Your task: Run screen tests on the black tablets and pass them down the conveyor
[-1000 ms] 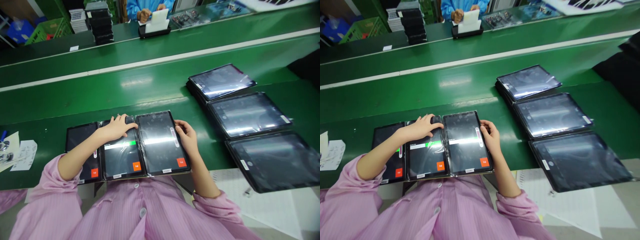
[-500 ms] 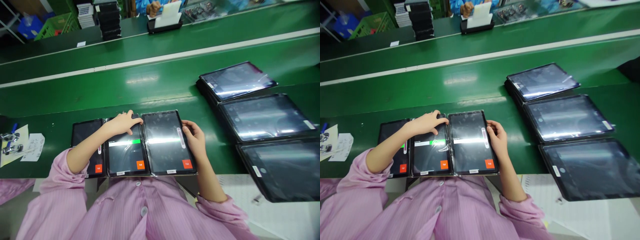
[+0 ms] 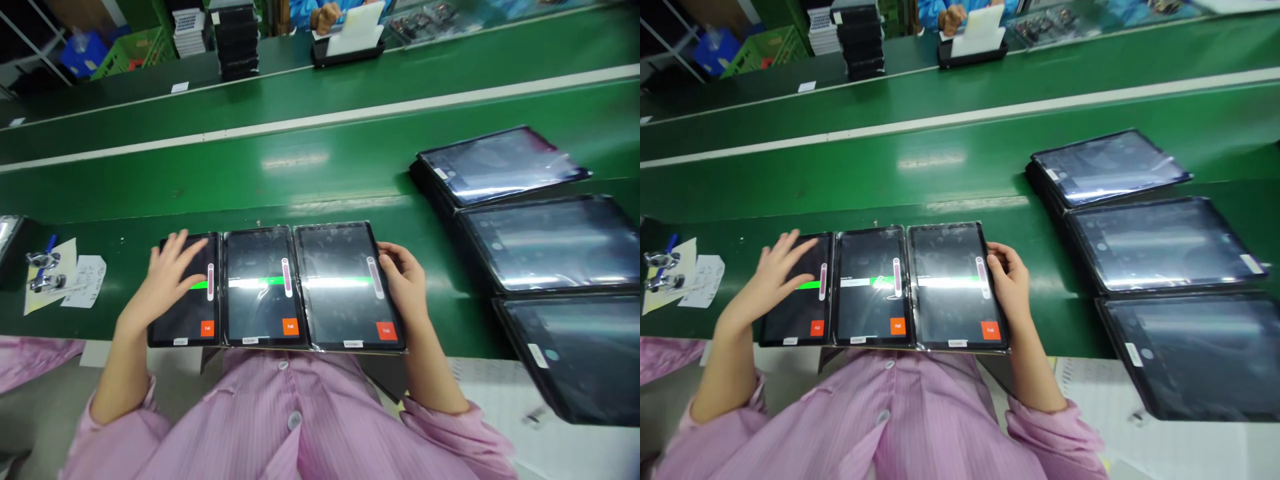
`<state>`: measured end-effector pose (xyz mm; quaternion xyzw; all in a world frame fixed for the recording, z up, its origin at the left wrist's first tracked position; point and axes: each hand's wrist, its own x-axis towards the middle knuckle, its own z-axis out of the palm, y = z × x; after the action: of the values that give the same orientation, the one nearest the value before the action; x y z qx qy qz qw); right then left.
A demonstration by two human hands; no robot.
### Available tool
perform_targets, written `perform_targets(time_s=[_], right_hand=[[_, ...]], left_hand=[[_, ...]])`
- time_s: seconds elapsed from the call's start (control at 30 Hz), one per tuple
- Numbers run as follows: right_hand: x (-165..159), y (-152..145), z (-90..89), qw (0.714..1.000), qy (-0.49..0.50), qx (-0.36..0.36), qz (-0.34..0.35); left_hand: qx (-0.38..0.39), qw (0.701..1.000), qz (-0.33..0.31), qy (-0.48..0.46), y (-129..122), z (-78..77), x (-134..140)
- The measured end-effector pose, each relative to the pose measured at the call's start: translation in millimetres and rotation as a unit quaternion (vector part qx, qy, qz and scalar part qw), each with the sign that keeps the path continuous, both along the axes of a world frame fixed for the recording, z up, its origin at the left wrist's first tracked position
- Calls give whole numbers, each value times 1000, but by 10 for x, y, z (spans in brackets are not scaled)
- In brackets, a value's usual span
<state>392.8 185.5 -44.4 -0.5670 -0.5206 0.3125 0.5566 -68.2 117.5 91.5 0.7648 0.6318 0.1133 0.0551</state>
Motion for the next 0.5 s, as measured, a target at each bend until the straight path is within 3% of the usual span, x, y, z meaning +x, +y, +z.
perform_targets(time_s=[0.1,0.17,0.23,0.27,0.37,0.5], right_hand=[[-8,-7,18,1000,-1,-15,-9],[-21,-5,34,1000,-3,-22,-22],[-41,6,57,999,-4,-27,-32],[-54,14,71,999,-5,-27,-36],[-82,25,104,998,-20,-27,-49],[9,8,22,994,-66,-49,-74]], left_hand=[[30,969,177,-169,-582,-223,-620],[37,903,256,-345,-852,-494,-852],[34,837,263,-478,-999,-805,-927],[41,821,247,-512,-1030,-950,-921],[88,819,198,-531,-1020,-1258,-835],[94,825,192,-523,-946,-1344,-792]])
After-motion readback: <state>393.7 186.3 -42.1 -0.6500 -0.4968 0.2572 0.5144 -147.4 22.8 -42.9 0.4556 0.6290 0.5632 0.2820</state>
